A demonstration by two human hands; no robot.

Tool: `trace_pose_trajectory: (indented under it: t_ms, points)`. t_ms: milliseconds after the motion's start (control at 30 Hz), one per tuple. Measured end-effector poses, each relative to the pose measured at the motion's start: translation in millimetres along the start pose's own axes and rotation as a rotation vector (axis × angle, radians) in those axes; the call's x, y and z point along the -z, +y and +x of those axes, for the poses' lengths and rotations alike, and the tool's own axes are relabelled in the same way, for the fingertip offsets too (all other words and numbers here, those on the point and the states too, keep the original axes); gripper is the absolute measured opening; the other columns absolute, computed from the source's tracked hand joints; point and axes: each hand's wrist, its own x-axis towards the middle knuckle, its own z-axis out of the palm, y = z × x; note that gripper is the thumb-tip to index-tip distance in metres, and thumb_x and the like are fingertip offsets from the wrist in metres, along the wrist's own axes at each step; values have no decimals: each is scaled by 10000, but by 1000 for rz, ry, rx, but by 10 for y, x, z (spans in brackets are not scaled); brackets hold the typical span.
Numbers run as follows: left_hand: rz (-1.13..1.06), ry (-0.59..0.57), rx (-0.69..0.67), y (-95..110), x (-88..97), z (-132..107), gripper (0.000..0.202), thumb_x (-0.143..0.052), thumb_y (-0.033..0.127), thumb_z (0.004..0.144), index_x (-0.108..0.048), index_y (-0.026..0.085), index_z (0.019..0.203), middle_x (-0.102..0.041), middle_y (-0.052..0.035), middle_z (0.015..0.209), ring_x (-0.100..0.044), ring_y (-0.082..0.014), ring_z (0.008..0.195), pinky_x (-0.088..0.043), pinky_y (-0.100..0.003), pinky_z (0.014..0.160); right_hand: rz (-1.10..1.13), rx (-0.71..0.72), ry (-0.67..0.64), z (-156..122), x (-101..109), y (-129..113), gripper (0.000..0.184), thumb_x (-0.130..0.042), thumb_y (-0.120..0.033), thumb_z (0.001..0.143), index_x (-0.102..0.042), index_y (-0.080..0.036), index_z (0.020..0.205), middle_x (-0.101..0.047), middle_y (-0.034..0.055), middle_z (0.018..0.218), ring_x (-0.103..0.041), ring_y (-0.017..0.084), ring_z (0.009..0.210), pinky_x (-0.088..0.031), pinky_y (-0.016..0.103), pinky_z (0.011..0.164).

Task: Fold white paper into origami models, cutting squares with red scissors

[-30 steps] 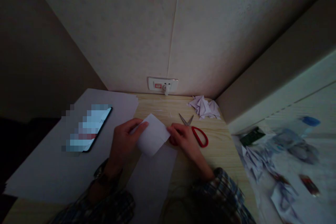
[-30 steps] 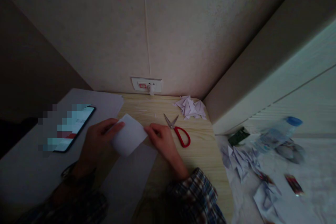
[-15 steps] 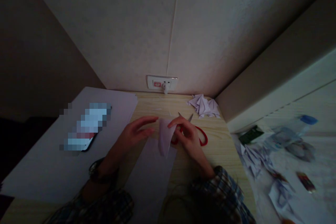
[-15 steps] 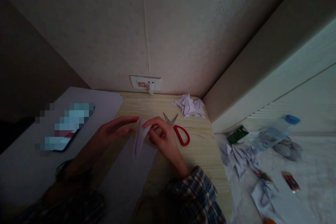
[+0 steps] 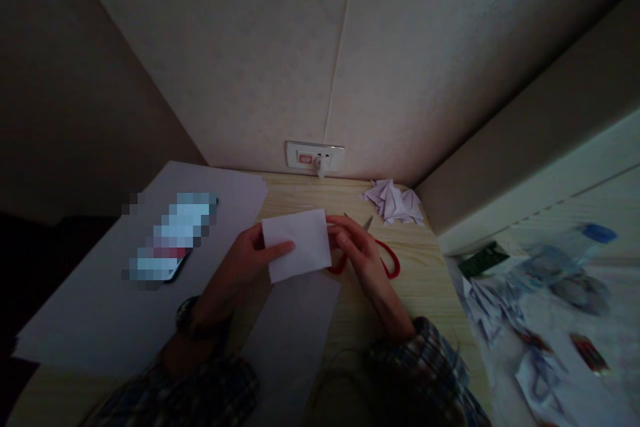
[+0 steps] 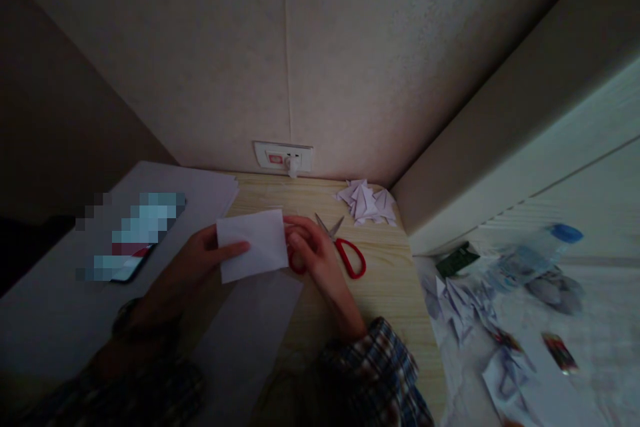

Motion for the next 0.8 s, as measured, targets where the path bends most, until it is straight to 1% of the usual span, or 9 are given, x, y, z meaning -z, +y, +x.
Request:
trace_pose_trajectory:
  t_ms: [100,167,233,300,400,533,667,800]
  points:
    - [-11,-9,16,-6,-5,-3,394,-825,320,586,-694,130,904,-786,-71,884,-712,-226,771,-556,-305,688,4,-72,28,30,-16,22,302,-737,-456,707,-639,-214,858,-664,-3,718,-588,146,634,-443,243,571]
    - [-1,-23,24,-10,-13,-6,379,-806,346,609,-704,134,906,-787,-69,866,-713,-226,761,-557,-308,685,10,-102,17,34,-34,33,277,-745,-442,691,-605,-207,739,-613,-28,624,-514,113,528,-381,225,491]
    - [35,-19,18,-13,-22,-5,366,-787,375,622,-710,136,889,-786,-73,862,-713,-234,746,-557,-318,672,-5,-124,12,33,-49,41,294,-732,-454,698,-575,-207,679,-549,-50,550,-442,94,462,-327,219,443]
    - [86,-19,3,-15,-28,1,350,-768,390,632,-714,139,870,-785,-75,862,-710,-235,731,-555,-323,660,-24,-133,25,34,-56,47,311,-731,-474,692,-574,-206,669,-509,-60,523,-403,89,442,-296,220,422]
    - [165,-44,-44,-18,-27,18,307,-751,391,637,-718,146,819,-779,-64,816,-700,-227,705,-547,-315,642,-36,-121,59,40,-52,54,309,-739,-472,684,-581,-207,687,-512,-58,538,-414,95,460,-310,222,428]
    - [269,-77,-111,-26,-18,32,272,-729,399,639,-703,153,752,-759,-48,735,-683,-226,670,-537,-314,617,-80,-62,113,35,-34,61,273,-741,-402,689,-559,-206,635,-514,-55,546,-443,99,491,-343,221,469]
    - [314,-55,-157,-26,-28,17,276,-719,416,644,-695,158,738,-750,-44,718,-675,-223,659,-537,-311,606,-150,-1,147,18,-27,77,230,-725,-373,701,-586,-204,628,-549,-38,577,-488,117,542,-387,235,528]
    - [329,-42,-165,-25,-45,-5,273,-724,422,636,-691,166,725,-751,-42,713,-681,-232,663,-547,-313,595,-184,12,148,10,-27,79,209,-707,-356,719,-601,-206,621,-550,-35,569,-488,125,546,-397,243,545]
